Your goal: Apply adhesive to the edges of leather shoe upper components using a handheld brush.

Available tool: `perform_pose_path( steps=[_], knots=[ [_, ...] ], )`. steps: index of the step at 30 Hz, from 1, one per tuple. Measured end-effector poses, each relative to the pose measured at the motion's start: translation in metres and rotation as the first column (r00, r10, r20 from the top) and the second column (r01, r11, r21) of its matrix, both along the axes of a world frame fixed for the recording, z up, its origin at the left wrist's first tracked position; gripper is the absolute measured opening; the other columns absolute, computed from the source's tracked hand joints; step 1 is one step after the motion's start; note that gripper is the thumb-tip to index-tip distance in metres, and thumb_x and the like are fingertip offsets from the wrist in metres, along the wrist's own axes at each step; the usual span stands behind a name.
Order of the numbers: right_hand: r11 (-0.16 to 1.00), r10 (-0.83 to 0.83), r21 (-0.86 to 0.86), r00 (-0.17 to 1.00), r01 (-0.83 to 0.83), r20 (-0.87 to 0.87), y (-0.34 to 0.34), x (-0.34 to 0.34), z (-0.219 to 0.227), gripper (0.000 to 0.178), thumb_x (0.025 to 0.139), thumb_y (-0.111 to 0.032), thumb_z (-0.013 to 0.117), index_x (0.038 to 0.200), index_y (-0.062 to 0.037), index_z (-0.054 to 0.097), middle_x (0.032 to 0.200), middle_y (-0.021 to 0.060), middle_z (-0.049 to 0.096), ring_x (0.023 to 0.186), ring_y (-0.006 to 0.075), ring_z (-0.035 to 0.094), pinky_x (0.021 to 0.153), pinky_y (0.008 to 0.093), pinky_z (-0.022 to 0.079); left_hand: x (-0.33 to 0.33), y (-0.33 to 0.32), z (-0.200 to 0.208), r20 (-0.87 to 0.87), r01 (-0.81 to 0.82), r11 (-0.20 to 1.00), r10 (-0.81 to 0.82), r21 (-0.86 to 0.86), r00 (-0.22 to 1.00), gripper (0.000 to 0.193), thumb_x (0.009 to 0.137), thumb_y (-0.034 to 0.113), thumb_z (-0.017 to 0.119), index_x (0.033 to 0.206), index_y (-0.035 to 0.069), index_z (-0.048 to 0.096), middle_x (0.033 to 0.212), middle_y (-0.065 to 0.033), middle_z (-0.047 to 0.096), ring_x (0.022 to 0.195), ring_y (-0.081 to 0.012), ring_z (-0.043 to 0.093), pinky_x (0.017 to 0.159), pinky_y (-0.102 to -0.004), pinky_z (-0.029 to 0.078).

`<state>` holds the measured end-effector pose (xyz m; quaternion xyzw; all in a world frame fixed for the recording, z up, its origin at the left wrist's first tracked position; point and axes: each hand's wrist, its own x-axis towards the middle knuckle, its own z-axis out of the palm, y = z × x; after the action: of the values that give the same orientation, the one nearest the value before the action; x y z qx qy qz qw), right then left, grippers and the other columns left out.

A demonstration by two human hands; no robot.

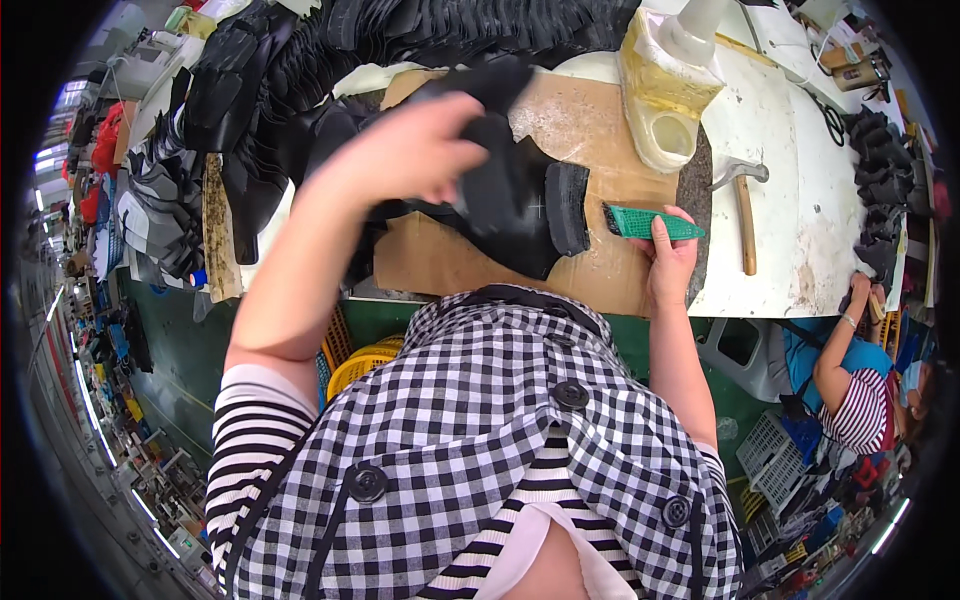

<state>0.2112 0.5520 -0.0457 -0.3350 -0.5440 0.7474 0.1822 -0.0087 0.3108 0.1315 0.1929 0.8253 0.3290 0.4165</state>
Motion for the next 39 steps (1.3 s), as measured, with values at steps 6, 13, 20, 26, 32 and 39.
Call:
perform_pose_path(
  steps=[6, 13, 20, 26, 32, 39],
  knots=[
    [1.0, 0.008, -0.027, 1.0, -0.008, -0.015, -0.001, 0.001, -0.002, 0.027, 0.091, -0.01, 0.059, 0.115, -0.0056, 0.048, 0.099, 0.0073, 0.057, 0.083, 0.0168, 0.062, 0.064, 0.0285, 0.058, 0.043, 0.064, -0.143, -0.219, -0.078, 0.997, 0.072, -0.017, 0.973, 0.03, 0.089, 0.023, 0.053, 0.091, -0.007, 0.051, 0.078, -0.0235, 0.061, 0.063, -0.0337, 0.063, 0.06, -0.0413, 0.051],
    [0.999, -0.011, -0.047, 0.999, 0.009, -0.034, -0.002, 0.001, -0.001, 0.026, 0.091, -0.01, 0.059, 0.115, -0.0058, 0.048, 0.099, 0.0076, 0.057, 0.082, 0.017, 0.063, 0.063, 0.0284, 0.058, 0.026, 0.009, -0.092, -0.359, -0.069, 0.991, 0.106, 0.113, 0.927, 0.024, 0.085, 0.019, 0.055, 0.093, -0.004, 0.05, 0.088, -0.0235, 0.058, 0.082, -0.0369, 0.059, 0.074, -0.0423, 0.047],
    [0.999, -0.029, -0.02, 0.997, 0.028, -0.076, 0.004, 0.006, -0.007, 0.026, 0.092, -0.01, 0.058, 0.115, -0.0043, 0.047, 0.098, 0.0082, 0.058, 0.081, 0.0173, 0.063, 0.064, 0.0278, 0.058, 0.037, -0.084, 0.083, -0.221, -0.446, 0.793, 0.564, 0.415, 0.796, 0.025, 0.092, 0.012, 0.049, 0.115, 0.002, 0.05, 0.085, -0.0048, 0.064, 0.058, -0.0079, 0.06, 0.042, -0.0179, 0.045],
    [0.995, -0.096, -0.046, 0.984, 0.09, -0.151, 0.001, 0.003, -0.006, 0.027, 0.092, -0.009, 0.057, 0.115, -0.0029, 0.047, 0.099, 0.0092, 0.057, 0.083, 0.0186, 0.063, 0.066, 0.0296, 0.059, 0.079, -0.025, -0.01, 0.084, -0.381, 0.889, 0.372, 0.255, 0.924, 0.022, 0.091, 0.012, 0.05, 0.109, 0.001, 0.046, 0.084, -0.008, 0.059, 0.063, -0.0152, 0.063, 0.041, -0.0265, 0.051],
    [0.989, -0.138, -0.079, 0.978, 0.127, -0.154, -0.005, 0.005, 0.002, 0.027, 0.091, -0.009, 0.058, 0.115, -0.003, 0.047, 0.1, 0.0095, 0.056, 0.085, 0.0196, 0.063, 0.068, 0.0323, 0.06, 0.083, 0.049, -0.181, -0.087, -0.288, 0.918, 0.322, 0.273, 0.943, 0.022, 0.091, 0.008, 0.051, 0.105, -0.007, 0.043, 0.096, -0.0227, 0.059, 0.08, -0.0332, 0.065, 0.053, -0.0365, 0.057],
    [0.976, 0.102, 0.204, 0.988, -0.077, -0.118, -0.042, -0.033, 0.021, 0.024, 0.088, -0.004, 0.059, 0.11, -0.0062, 0.051, 0.097, 0.0095, 0.059, 0.085, 0.0184, 0.063, 0.069, 0.031, 0.057, 0.079, 0.05, -0.136, 0.189, -0.199, 0.979, 0.187, 0.048, 0.964, 0.029, 0.089, 0.005, 0.054, 0.105, -0.006, 0.032, 0.084, -0.0213, 0.057, 0.062, -0.0286, 0.066, 0.044, -0.0332, 0.055]
  ],
)
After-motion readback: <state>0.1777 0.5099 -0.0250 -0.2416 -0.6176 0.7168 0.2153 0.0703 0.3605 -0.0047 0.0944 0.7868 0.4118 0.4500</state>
